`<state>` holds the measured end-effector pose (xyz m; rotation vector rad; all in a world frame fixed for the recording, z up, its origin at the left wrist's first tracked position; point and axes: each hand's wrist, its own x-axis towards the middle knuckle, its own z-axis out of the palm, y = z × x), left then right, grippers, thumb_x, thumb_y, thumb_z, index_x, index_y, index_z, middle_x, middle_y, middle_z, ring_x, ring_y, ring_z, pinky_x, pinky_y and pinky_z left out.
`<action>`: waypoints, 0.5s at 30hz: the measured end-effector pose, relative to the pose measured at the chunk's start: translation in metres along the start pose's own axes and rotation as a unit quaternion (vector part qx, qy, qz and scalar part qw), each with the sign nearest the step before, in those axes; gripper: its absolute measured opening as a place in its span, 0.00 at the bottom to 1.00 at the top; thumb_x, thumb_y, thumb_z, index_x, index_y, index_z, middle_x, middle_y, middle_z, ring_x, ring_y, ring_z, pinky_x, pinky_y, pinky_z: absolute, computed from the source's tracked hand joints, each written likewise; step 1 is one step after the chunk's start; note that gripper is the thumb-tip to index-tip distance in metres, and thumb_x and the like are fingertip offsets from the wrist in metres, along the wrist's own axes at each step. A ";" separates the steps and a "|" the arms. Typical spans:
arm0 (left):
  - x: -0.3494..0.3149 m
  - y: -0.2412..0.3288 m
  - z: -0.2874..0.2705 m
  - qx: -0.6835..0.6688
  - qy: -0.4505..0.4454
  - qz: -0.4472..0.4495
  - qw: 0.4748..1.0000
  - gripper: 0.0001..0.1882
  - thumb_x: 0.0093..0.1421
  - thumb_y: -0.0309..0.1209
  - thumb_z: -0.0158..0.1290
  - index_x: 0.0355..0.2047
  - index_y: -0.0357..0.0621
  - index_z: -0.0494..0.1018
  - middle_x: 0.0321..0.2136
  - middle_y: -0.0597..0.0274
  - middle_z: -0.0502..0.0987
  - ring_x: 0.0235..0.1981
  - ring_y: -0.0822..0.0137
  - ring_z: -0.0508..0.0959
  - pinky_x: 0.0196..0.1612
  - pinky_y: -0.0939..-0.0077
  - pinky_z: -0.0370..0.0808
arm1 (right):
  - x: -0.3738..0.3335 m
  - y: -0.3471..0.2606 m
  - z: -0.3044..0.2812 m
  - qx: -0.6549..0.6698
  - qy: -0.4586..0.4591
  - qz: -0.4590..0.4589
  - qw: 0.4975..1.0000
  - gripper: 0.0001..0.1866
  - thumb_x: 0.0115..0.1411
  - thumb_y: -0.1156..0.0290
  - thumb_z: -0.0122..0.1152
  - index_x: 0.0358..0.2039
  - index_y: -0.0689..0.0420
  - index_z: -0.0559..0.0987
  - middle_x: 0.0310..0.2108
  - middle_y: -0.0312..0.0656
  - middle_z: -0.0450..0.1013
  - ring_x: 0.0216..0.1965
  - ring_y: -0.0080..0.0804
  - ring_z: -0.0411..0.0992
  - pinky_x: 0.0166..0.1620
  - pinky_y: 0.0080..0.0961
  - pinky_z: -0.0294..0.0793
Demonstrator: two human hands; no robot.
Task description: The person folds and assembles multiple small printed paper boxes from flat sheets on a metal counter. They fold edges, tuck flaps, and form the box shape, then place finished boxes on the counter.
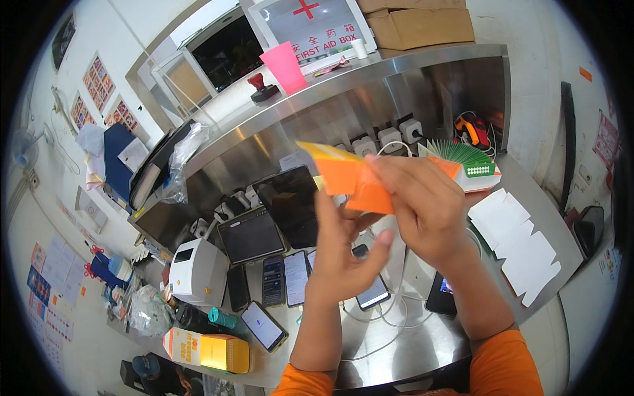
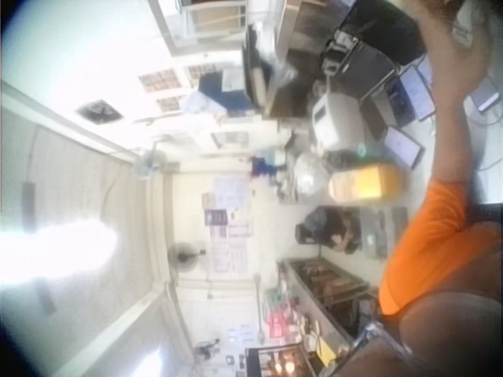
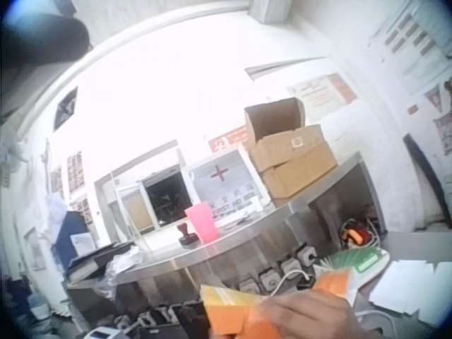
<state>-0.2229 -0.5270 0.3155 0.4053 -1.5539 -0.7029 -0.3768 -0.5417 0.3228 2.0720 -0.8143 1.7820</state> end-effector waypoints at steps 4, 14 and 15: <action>0.003 0.014 -0.013 -0.183 0.094 -0.068 0.976 0.27 0.74 0.43 0.53 0.64 0.39 0.62 0.51 0.55 0.77 0.52 0.64 0.81 0.53 0.73 0.81 | 0.006 -0.006 -0.005 -0.009 -0.051 -0.068 0.996 0.25 0.54 0.66 0.73 0.53 0.56 0.83 0.48 0.44 0.79 0.47 0.44 0.79 0.49 0.39 0.77; 0.011 0.002 -0.033 0.034 0.185 0.030 0.982 0.14 0.69 0.26 0.59 0.53 0.34 0.74 0.41 0.52 0.84 0.40 0.67 0.86 0.44 0.73 0.85 | 0.002 -0.012 0.006 -0.018 -0.010 -0.094 0.995 0.25 0.47 0.80 0.69 0.50 0.60 0.84 0.46 0.45 0.81 0.43 0.42 0.81 0.43 0.35 0.79; 0.013 0.007 -0.027 0.047 0.203 0.055 0.977 0.13 0.67 0.22 0.60 0.51 0.33 0.75 0.41 0.52 0.84 0.39 0.67 0.86 0.45 0.75 0.84 | 0.002 -0.011 0.003 0.003 -0.003 -0.089 0.996 0.25 0.47 0.83 0.68 0.49 0.60 0.84 0.45 0.45 0.82 0.42 0.42 0.81 0.42 0.34 0.79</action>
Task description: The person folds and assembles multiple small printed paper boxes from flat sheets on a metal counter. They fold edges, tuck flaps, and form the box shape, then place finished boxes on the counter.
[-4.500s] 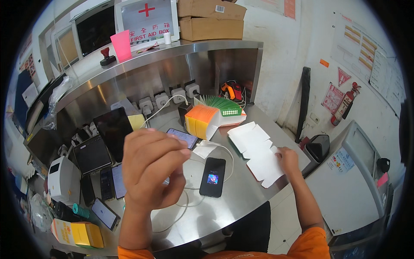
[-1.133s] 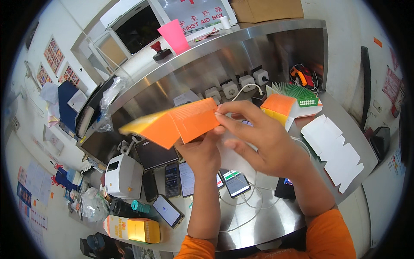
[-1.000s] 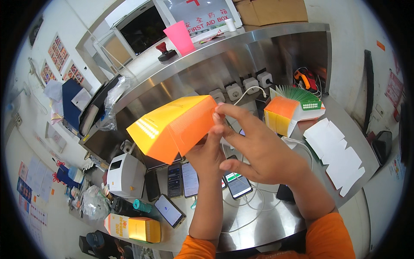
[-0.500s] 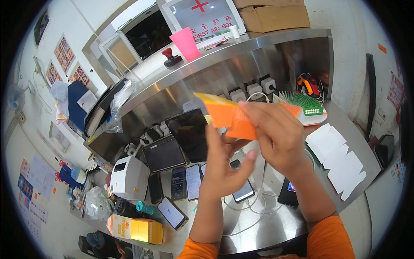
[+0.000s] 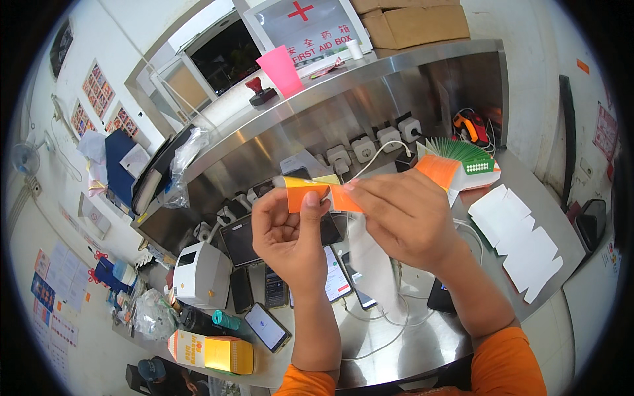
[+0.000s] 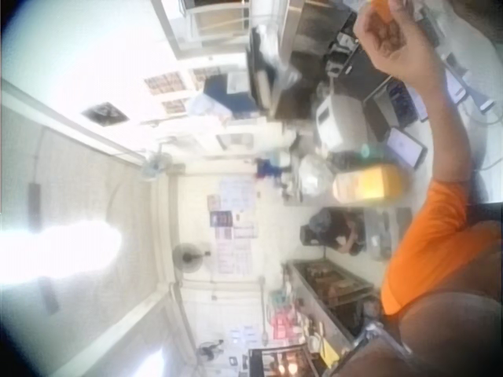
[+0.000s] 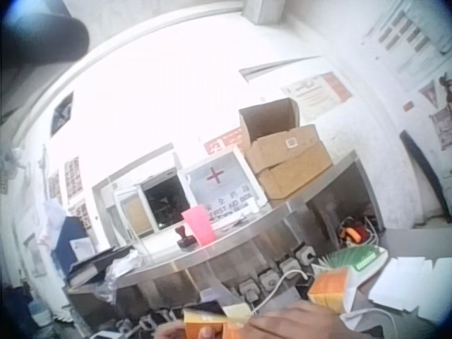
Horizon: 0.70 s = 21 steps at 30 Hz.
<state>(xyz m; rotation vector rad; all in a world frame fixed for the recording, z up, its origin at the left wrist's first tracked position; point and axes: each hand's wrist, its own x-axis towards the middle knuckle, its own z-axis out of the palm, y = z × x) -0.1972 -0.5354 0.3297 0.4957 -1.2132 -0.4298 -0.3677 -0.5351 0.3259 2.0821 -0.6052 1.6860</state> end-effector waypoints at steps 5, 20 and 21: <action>-0.011 -0.015 -0.002 0.147 0.018 0.199 0.969 0.05 0.60 0.14 0.63 0.37 0.30 0.81 0.36 0.49 0.86 0.39 0.63 0.87 0.47 0.74 0.80 | 0.000 -0.003 0.007 0.117 0.057 0.098 0.987 0.17 0.53 0.81 0.70 0.46 0.60 0.85 0.41 0.45 0.82 0.38 0.38 0.81 0.41 0.31 0.80; -0.006 0.003 -0.005 -0.100 -0.130 -0.108 0.980 0.23 0.57 0.11 0.64 0.54 0.25 0.78 0.51 0.48 0.82 0.53 0.59 0.82 0.57 0.67 0.81 | 0.006 -0.016 -0.009 0.332 0.060 0.307 0.890 0.07 0.63 0.80 0.68 0.42 0.63 0.86 0.43 0.45 0.82 0.44 0.29 0.83 0.48 0.22 0.84; -0.006 0.002 -0.007 -0.102 -0.135 -0.107 0.980 0.23 0.56 0.11 0.65 0.54 0.25 0.77 0.51 0.48 0.82 0.54 0.60 0.82 0.58 0.67 0.80 | 0.007 -0.016 -0.010 0.345 0.058 0.319 0.881 0.07 0.63 0.80 0.69 0.42 0.63 0.86 0.44 0.45 0.82 0.44 0.29 0.83 0.48 0.22 0.84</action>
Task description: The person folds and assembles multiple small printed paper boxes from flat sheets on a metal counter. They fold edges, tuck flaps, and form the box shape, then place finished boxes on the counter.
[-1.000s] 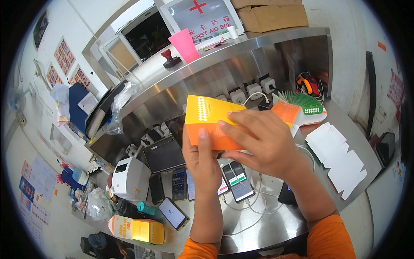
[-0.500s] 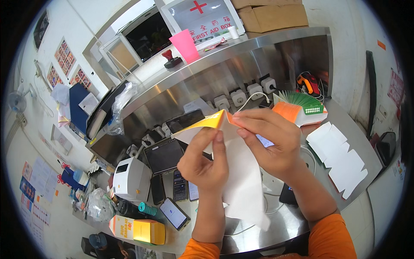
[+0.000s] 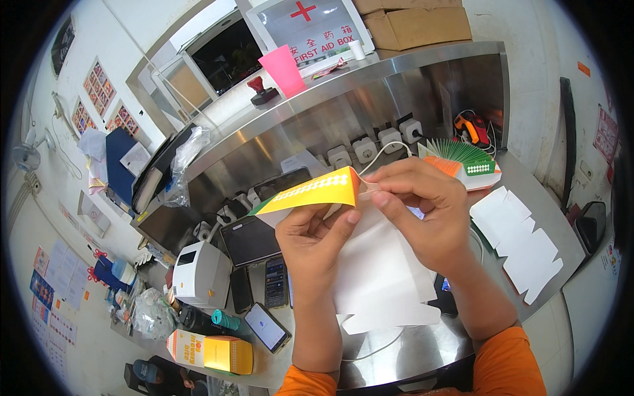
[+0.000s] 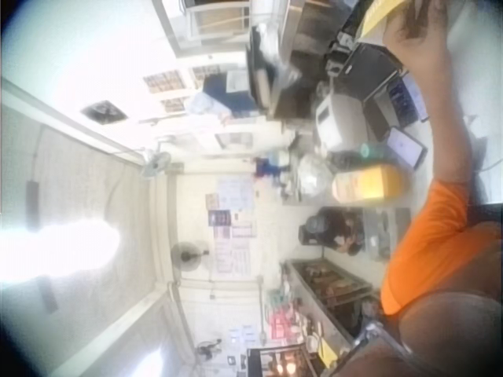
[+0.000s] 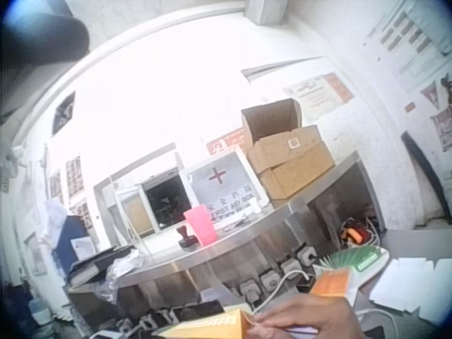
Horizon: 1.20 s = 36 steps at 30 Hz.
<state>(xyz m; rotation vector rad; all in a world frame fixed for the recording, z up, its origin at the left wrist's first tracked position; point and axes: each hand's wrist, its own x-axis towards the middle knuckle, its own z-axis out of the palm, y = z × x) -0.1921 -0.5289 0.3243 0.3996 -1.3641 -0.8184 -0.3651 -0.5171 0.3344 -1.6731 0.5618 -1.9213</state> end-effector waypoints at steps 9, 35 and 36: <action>0.003 -0.007 -0.004 -0.035 -0.018 0.002 0.999 0.24 0.54 0.11 0.66 0.53 0.28 0.79 0.49 0.51 0.83 0.50 0.63 0.83 0.57 0.70 0.79 | 0.003 0.012 -0.008 0.008 -0.044 -0.037 0.998 0.07 0.62 0.79 0.70 0.41 0.60 0.88 0.44 0.42 0.81 0.44 0.26 0.81 0.46 0.21 0.83; 0.001 -0.039 0.008 -0.108 0.045 0.072 0.991 0.25 0.63 0.27 0.67 0.58 0.37 0.73 0.53 0.57 0.80 0.52 0.64 0.82 0.58 0.67 0.79 | 0.001 0.019 0.005 -0.260 -0.017 -0.294 0.920 0.16 0.50 0.83 0.70 0.41 0.62 0.86 0.46 0.43 0.80 0.45 0.43 0.80 0.44 0.31 0.81; 0.004 -0.037 0.015 -0.103 0.063 0.081 0.989 0.24 0.62 0.26 0.68 0.56 0.37 0.74 0.52 0.58 0.81 0.51 0.66 0.82 0.57 0.68 0.78 | 0.002 0.020 0.005 -0.292 -0.015 -0.314 0.903 0.16 0.50 0.81 0.70 0.42 0.62 0.86 0.47 0.43 0.80 0.46 0.44 0.79 0.44 0.32 0.81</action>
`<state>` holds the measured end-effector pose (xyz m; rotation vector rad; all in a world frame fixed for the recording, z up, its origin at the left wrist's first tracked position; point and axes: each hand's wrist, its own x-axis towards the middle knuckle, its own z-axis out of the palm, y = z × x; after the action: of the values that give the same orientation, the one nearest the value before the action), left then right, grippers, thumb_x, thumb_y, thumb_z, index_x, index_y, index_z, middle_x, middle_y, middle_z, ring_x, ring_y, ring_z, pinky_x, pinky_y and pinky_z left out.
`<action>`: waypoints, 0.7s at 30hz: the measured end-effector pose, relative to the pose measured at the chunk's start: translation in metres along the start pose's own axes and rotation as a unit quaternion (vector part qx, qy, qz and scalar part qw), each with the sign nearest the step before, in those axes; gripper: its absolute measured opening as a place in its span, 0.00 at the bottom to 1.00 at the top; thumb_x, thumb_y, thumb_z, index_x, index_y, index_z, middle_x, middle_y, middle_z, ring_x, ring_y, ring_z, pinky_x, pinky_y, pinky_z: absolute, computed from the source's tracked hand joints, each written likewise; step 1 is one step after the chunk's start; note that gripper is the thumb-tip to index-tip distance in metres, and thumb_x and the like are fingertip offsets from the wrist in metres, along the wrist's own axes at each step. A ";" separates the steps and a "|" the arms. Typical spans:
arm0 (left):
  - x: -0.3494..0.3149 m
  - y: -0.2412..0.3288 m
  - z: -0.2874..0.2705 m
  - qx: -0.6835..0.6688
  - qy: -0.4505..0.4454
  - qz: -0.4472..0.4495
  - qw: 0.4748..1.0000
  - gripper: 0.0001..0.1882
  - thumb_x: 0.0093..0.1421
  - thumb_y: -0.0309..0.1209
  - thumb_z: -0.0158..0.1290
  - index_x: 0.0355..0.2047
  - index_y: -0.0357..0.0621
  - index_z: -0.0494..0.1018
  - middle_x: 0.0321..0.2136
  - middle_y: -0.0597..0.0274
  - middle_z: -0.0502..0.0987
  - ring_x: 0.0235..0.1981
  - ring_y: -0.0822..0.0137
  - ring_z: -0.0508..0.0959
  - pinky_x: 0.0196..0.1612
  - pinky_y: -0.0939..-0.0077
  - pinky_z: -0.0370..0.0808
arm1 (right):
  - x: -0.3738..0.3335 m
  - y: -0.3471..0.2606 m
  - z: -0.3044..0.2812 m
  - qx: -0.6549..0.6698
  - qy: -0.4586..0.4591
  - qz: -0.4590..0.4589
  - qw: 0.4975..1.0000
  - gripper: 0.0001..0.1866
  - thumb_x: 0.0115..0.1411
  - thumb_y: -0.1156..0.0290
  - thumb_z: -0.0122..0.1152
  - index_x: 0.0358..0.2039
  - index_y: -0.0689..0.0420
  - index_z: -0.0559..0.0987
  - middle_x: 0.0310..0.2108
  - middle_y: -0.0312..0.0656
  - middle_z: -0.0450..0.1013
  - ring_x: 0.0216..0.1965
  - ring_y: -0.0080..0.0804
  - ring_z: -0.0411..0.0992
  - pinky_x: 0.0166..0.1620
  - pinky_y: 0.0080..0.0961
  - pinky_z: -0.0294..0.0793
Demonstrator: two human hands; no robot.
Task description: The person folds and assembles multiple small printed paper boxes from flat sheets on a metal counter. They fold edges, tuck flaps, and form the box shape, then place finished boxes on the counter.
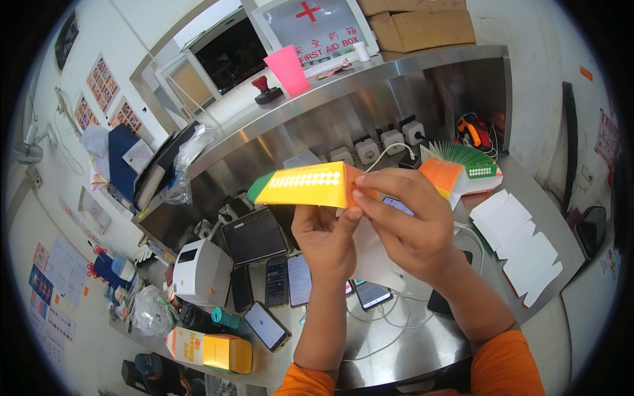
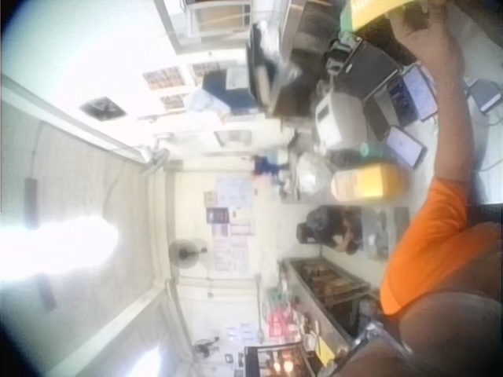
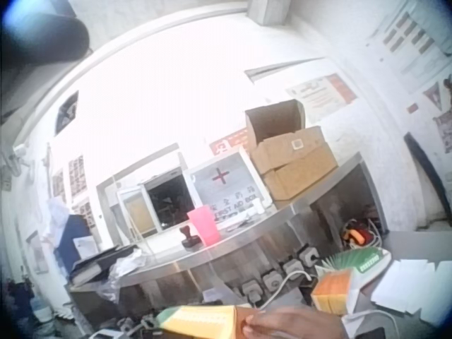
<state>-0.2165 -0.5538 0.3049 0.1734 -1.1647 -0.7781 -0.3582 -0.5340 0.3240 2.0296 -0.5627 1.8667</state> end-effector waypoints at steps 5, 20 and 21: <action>0.006 0.007 -0.002 -0.006 0.046 -0.023 0.999 0.18 0.69 0.28 0.62 0.56 0.35 0.74 0.50 0.56 0.81 0.51 0.70 0.81 0.56 0.72 0.79 | 0.002 -0.008 0.001 -0.031 -0.143 0.009 0.989 0.26 0.57 0.75 0.68 0.58 0.60 0.80 0.60 0.47 0.71 0.59 0.49 0.71 0.59 0.40 0.73; 0.027 0.052 -0.040 0.212 -0.166 -0.105 0.957 0.17 0.72 0.28 0.56 0.58 0.34 0.75 0.54 0.58 0.76 0.56 0.68 0.76 0.61 0.68 0.70 | 0.010 0.047 -0.074 0.362 -0.222 0.464 0.778 0.13 0.63 0.72 0.72 0.44 0.64 0.82 0.38 0.38 0.83 0.35 0.19 0.79 0.41 0.16 0.78; 0.028 0.047 -0.037 0.284 -0.116 -0.025 0.952 0.18 0.72 0.29 0.55 0.59 0.35 0.74 0.57 0.57 0.74 0.57 0.67 0.74 0.62 0.68 0.70 | 0.015 0.042 -0.073 0.351 -0.201 0.488 0.774 0.13 0.63 0.72 0.71 0.45 0.64 0.82 0.37 0.39 0.83 0.35 0.19 0.79 0.39 0.17 0.78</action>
<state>-0.1583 -0.5465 0.3341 0.6045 -1.5951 -0.4966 -0.4412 -0.5354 0.3443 3.0464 -1.4337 2.4235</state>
